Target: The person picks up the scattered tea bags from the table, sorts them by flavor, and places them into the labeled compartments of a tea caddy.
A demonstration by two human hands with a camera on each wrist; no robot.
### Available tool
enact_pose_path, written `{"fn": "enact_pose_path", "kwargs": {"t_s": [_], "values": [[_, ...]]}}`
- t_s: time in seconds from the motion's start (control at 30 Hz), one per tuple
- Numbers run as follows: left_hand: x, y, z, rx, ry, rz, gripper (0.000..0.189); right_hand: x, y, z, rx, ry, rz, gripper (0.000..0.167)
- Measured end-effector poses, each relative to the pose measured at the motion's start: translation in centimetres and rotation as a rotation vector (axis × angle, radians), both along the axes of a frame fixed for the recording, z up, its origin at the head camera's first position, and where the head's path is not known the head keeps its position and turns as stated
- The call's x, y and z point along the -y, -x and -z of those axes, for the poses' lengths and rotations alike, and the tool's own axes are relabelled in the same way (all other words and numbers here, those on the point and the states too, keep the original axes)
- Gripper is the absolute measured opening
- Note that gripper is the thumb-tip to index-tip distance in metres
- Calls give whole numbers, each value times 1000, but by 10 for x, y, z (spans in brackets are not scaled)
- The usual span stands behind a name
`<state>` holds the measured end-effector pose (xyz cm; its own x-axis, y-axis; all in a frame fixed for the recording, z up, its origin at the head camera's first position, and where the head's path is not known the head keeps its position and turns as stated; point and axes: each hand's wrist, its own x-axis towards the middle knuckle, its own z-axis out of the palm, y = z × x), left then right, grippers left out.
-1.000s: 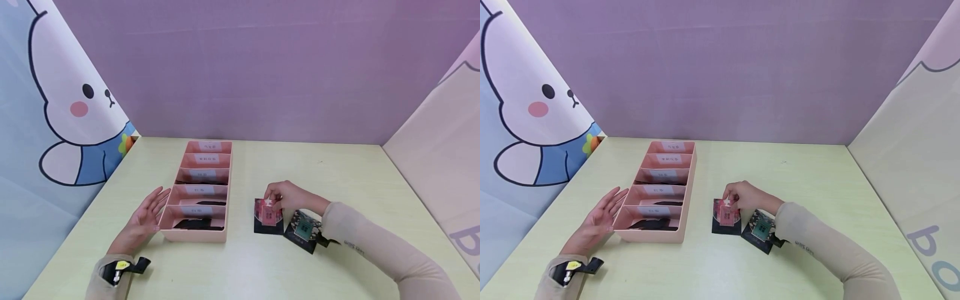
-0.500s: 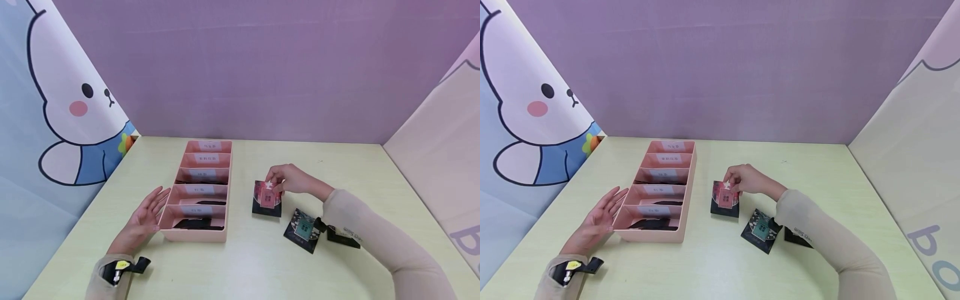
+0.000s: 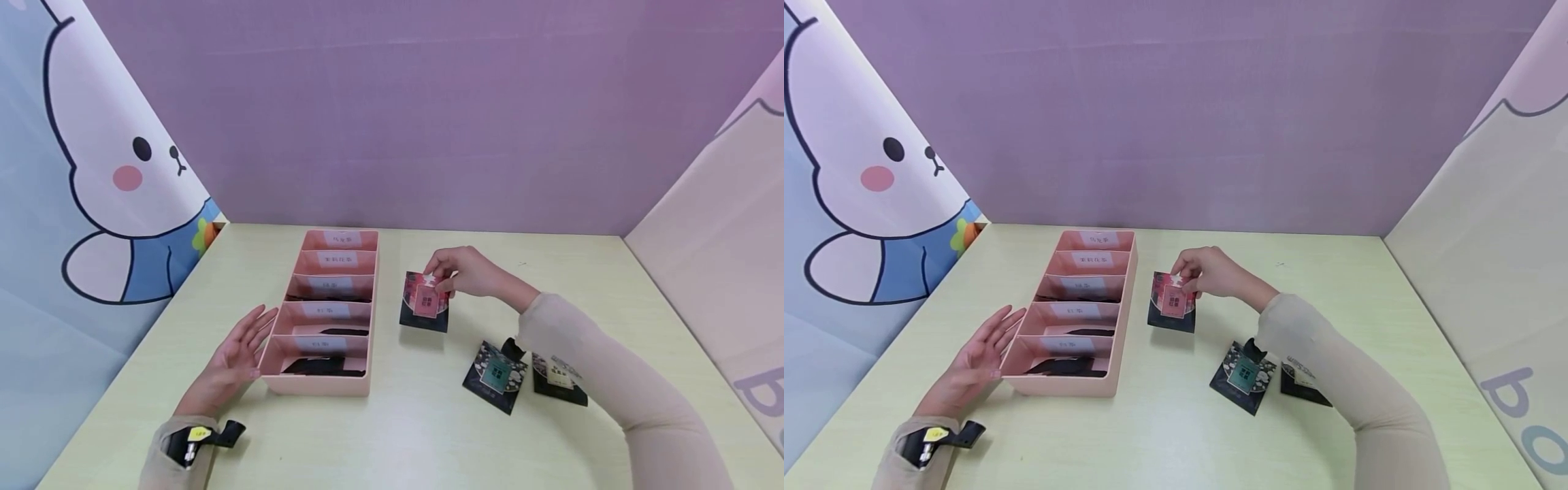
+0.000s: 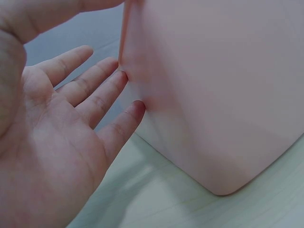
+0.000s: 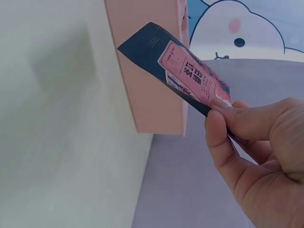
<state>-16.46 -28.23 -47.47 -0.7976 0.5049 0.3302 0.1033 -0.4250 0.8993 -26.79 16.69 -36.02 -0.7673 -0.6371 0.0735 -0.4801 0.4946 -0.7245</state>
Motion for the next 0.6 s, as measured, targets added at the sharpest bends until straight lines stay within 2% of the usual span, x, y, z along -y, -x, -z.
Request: {"fn": "enact_pose_path", "kwargs": {"t_s": [0.33, 0.6], "values": [[2, 2, 4, -32, -22, 28, 95, 18, 6, -13, -65, 12, -13, 22], [2, 2, 4, -14, -29, 23, 96, 36, 7, -25, -62, 44, -28, 24]]}}
